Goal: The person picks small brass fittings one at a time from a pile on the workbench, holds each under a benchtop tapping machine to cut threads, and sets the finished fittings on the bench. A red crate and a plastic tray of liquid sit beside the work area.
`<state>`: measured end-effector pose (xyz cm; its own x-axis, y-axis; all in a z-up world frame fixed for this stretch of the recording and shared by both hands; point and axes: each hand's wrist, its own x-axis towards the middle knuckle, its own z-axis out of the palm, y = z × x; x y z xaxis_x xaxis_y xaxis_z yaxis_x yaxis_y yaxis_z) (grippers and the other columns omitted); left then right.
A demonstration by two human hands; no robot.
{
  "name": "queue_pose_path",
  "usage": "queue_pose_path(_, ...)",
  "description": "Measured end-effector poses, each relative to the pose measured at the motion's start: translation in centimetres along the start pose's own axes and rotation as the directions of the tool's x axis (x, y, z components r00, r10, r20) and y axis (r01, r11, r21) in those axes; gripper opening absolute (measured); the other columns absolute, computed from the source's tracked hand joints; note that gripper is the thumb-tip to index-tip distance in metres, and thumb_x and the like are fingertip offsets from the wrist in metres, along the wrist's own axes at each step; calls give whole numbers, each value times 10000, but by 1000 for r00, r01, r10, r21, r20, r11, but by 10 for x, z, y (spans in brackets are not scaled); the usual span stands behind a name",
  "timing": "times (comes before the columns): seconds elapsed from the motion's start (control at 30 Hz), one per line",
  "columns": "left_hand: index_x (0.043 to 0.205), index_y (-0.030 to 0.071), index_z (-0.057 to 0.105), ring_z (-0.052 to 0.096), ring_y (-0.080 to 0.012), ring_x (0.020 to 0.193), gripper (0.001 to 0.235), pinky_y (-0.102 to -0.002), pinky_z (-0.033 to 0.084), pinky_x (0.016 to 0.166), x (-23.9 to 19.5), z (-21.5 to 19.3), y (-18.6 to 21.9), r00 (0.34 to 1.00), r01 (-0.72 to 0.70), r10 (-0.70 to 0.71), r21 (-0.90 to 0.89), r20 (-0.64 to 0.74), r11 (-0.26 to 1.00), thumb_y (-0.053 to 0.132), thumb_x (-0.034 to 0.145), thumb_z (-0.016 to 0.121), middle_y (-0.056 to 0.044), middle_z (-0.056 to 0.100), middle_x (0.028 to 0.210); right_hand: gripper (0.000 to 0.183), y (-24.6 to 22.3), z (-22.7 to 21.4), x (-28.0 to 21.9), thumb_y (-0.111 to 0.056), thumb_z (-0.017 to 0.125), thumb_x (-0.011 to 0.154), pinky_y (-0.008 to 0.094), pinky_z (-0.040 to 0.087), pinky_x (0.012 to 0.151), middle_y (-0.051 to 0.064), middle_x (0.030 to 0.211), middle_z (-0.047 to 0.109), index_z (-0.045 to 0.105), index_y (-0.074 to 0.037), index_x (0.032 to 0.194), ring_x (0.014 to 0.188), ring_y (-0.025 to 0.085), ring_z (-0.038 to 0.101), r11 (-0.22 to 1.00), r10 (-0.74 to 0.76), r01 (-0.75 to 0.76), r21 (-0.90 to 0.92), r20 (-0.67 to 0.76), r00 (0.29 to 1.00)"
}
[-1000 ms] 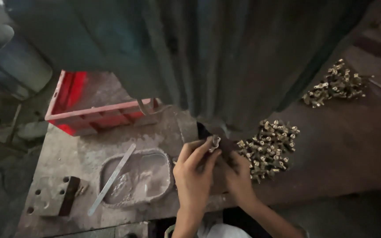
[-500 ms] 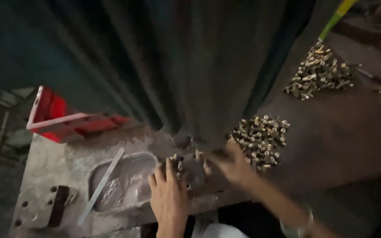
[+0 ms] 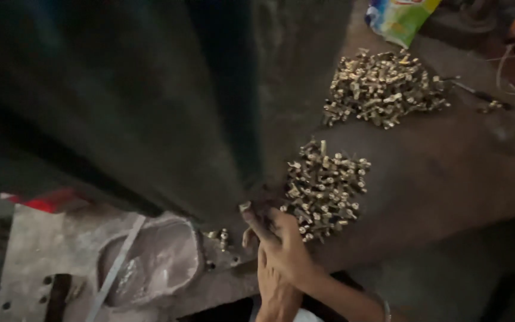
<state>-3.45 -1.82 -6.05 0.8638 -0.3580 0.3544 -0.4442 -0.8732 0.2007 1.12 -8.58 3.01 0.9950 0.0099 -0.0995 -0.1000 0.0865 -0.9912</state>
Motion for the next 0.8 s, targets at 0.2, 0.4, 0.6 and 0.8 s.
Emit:
queue_pose_path(0.2,1372,31,557,424,-410,1340,540,-541,303,1121,-12,41,-4,991,-34,49,-124,121,992,329,922,564,-178,548,1368,146,-22,14,-12,-92,687,988,324,563,722,72,915,733,717,32,1059,792,141,691,963,-258,256,82,19,966)
queue_pose_path(0.4,1459,-21,474,378,-424,1432,657,-527,279,1153,-16,-27,-14,988,106,-101,41,-113,993,257,872,577,-249,460,1510,193,25,8,1,-164,667,1013,318,538,634,89,852,720,693,27,1010,749,133,695,960,-250,244,140,33,968)
queue_pose_path(0.6,1436,-19,461,436,-387,1352,680,-546,318,1081,-3,-76,-52,927,373,-358,177,-109,911,294,857,632,-201,481,1455,163,2,12,2,-133,666,989,314,533,586,75,826,726,716,16,1033,646,136,671,977,-132,125,170,27,991)
queue_pose_path(0.8,1392,27,544,486,-361,1285,588,-510,376,1025,6,-84,-60,892,451,-450,127,-45,883,228,850,647,-156,553,1380,141,17,16,-2,-78,671,988,310,545,667,60,924,729,702,27,1076,755,123,670,948,-252,254,192,-33,967)
